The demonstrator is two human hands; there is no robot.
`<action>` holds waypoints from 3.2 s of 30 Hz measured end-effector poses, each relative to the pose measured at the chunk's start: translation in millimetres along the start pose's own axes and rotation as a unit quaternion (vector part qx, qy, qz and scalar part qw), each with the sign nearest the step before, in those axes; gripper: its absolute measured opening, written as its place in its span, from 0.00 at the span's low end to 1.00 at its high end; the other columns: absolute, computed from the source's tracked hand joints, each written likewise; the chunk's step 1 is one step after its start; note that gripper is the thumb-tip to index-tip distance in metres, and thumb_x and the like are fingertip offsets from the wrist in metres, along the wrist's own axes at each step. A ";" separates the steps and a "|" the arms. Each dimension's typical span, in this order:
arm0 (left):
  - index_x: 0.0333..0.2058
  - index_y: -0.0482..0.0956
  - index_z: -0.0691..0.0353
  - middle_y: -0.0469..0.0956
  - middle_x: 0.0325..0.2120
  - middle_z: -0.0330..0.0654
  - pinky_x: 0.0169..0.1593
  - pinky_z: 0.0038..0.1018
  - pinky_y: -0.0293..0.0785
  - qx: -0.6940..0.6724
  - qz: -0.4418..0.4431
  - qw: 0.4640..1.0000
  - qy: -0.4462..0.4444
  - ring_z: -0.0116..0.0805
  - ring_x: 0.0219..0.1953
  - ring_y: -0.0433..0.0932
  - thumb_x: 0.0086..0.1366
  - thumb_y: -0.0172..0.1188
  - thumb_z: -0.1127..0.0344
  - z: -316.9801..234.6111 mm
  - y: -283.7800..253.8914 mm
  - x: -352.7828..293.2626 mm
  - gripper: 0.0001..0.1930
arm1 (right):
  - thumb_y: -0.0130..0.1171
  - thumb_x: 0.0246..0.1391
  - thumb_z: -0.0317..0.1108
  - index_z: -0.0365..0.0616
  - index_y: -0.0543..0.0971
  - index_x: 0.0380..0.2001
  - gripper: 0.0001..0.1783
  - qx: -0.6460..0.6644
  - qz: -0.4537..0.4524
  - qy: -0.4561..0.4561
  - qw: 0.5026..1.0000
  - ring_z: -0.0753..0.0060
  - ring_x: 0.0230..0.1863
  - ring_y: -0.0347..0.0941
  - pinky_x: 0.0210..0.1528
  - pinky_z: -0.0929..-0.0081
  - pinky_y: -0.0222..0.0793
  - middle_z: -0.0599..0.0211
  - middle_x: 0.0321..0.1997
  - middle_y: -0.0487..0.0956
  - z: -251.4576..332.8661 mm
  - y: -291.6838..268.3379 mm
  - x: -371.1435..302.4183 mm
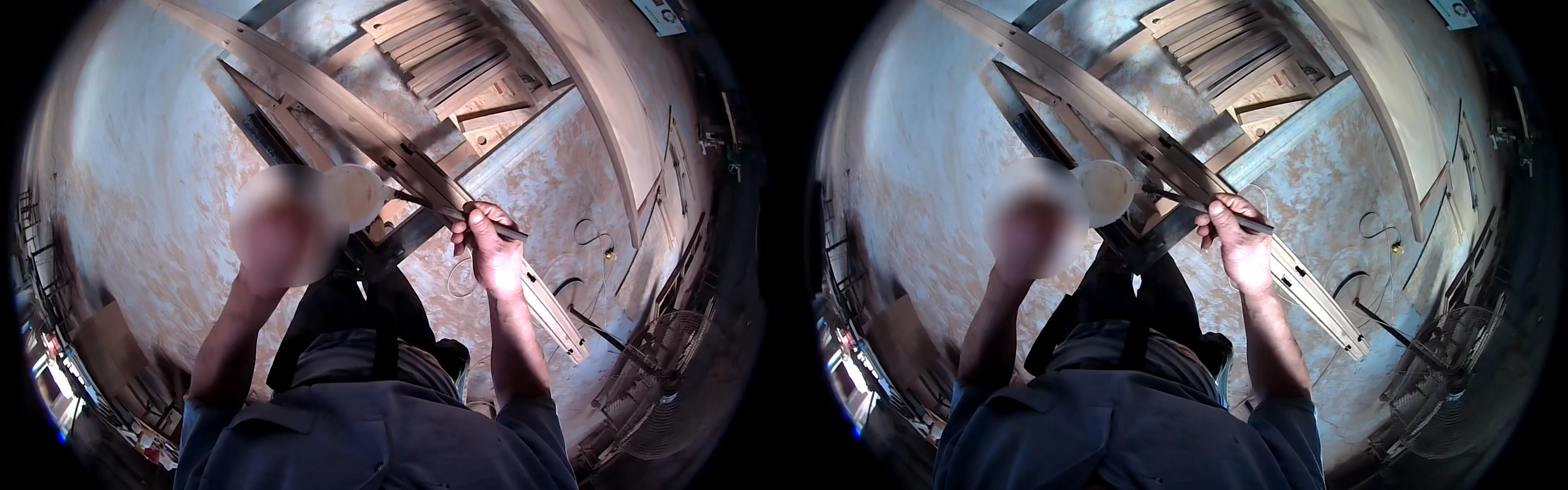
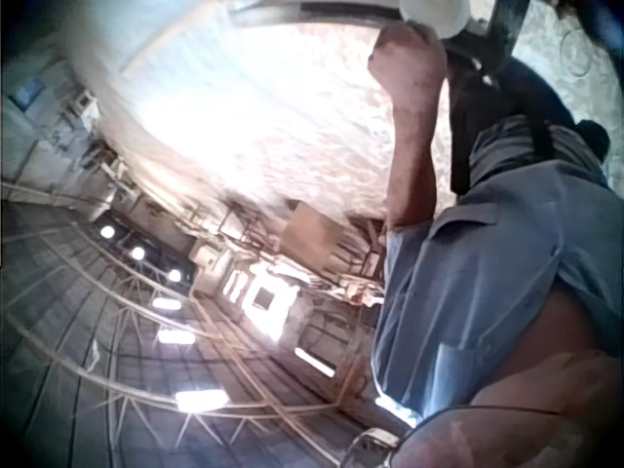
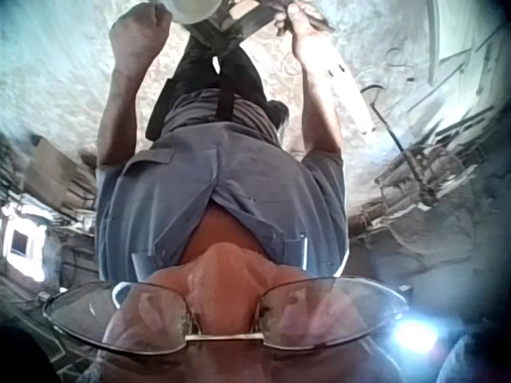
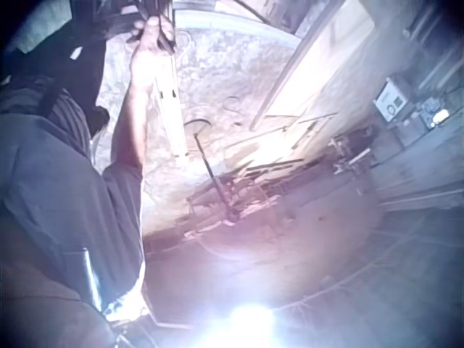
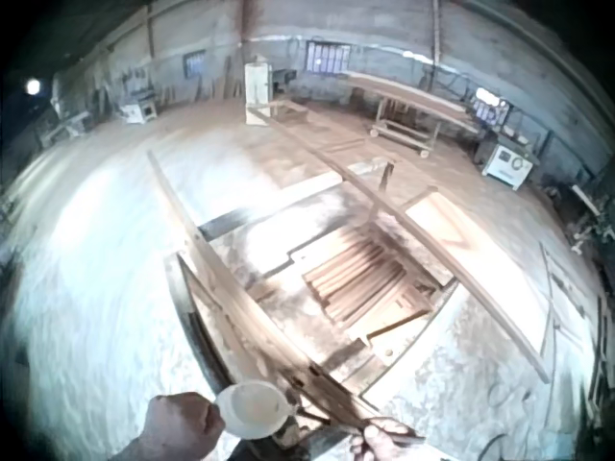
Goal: The person assembles a wooden chair frame in a workshop. They pick up wooden planks, position them on a workbench, and use a hammer to drive nails into the joints. Later, they apply glue to the joints using a brush and a small container.
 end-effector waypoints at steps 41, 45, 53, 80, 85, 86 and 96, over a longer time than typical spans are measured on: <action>0.19 0.71 0.68 0.73 0.19 0.52 0.26 0.41 0.70 -0.001 -0.067 0.951 -0.303 0.54 0.21 0.75 0.61 0.56 0.73 81.0 -35.6 -85.2 0.12 | 0.66 0.52 0.24 0.39 0.81 0.36 0.07 -0.503 0.110 -0.290 0.807 0.55 0.34 0.82 0.34 0.69 0.77 0.56 0.34 0.82 25.7 95.8 47.2; 0.19 0.71 0.67 0.74 0.19 0.52 0.27 0.41 0.70 0.001 -0.062 0.948 -0.311 0.54 0.21 0.75 0.61 0.56 0.73 83.0 -34.5 -89.2 0.12 | 0.67 0.52 0.27 0.38 0.80 0.35 0.08 -0.517 0.061 -0.249 0.817 0.56 0.33 0.82 0.35 0.69 0.77 0.55 0.33 0.83 28.0 87.5 47.3; 0.18 0.70 0.67 0.72 0.18 0.52 0.26 0.42 0.70 0.003 -0.069 0.950 -0.306 0.54 0.21 0.74 0.61 0.56 0.73 82.7 -36.5 -91.4 0.12 | 0.66 0.53 0.28 0.38 0.81 0.35 0.08 -0.538 0.059 -0.228 0.809 0.58 0.33 0.82 0.35 0.69 0.77 0.55 0.32 0.82 23.3 86.6 44.6; 0.18 0.69 0.66 0.72 0.18 0.52 0.26 0.42 0.69 0.007 -0.065 0.949 -0.310 0.55 0.20 0.74 0.61 0.56 0.73 85.3 -33.0 -100.3 0.13 | 0.66 0.55 0.34 0.40 0.83 0.33 0.09 -0.496 0.028 -0.223 0.839 0.61 0.30 0.81 0.34 0.69 0.75 0.59 0.29 0.82 21.6 90.1 49.3; 0.17 0.70 0.64 0.75 0.19 0.49 0.24 0.40 0.70 0.028 -0.064 0.953 -0.293 0.50 0.19 0.75 0.60 0.58 0.72 85.9 -30.5 -101.1 0.13 | 0.66 0.55 0.32 0.38 0.83 0.35 0.08 -0.501 0.018 -0.215 0.838 0.60 0.32 0.82 0.36 0.70 0.76 0.56 0.32 0.83 27.1 83.6 48.4; 0.17 0.70 0.64 0.75 0.19 0.49 0.24 0.40 0.70 0.025 -0.064 0.953 -0.294 0.50 0.19 0.75 0.60 0.58 0.72 85.4 -31.4 -100.6 0.12 | 0.66 0.56 0.32 0.37 0.82 0.35 0.09 -0.497 0.013 -0.221 0.839 0.59 0.33 0.82 0.37 0.70 0.76 0.56 0.33 0.83 29.8 81.4 49.2; 0.19 0.71 0.68 0.74 0.19 0.52 0.26 0.40 0.71 0.008 -0.066 0.959 -0.276 0.54 0.21 0.75 0.61 0.55 0.75 79.5 -37.8 -84.9 0.11 | 0.64 0.56 0.27 0.35 0.82 0.37 0.07 -0.472 0.044 -0.210 0.855 0.60 0.39 0.81 0.44 0.71 0.75 0.56 0.39 0.83 44.8 61.7 57.4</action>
Point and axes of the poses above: each hand's wrist, its own x-axis towards the middle knuckle, its own y-axis out of the palm, z = x × y, the point moved 8 cm from there along x, towards the middle knuckle
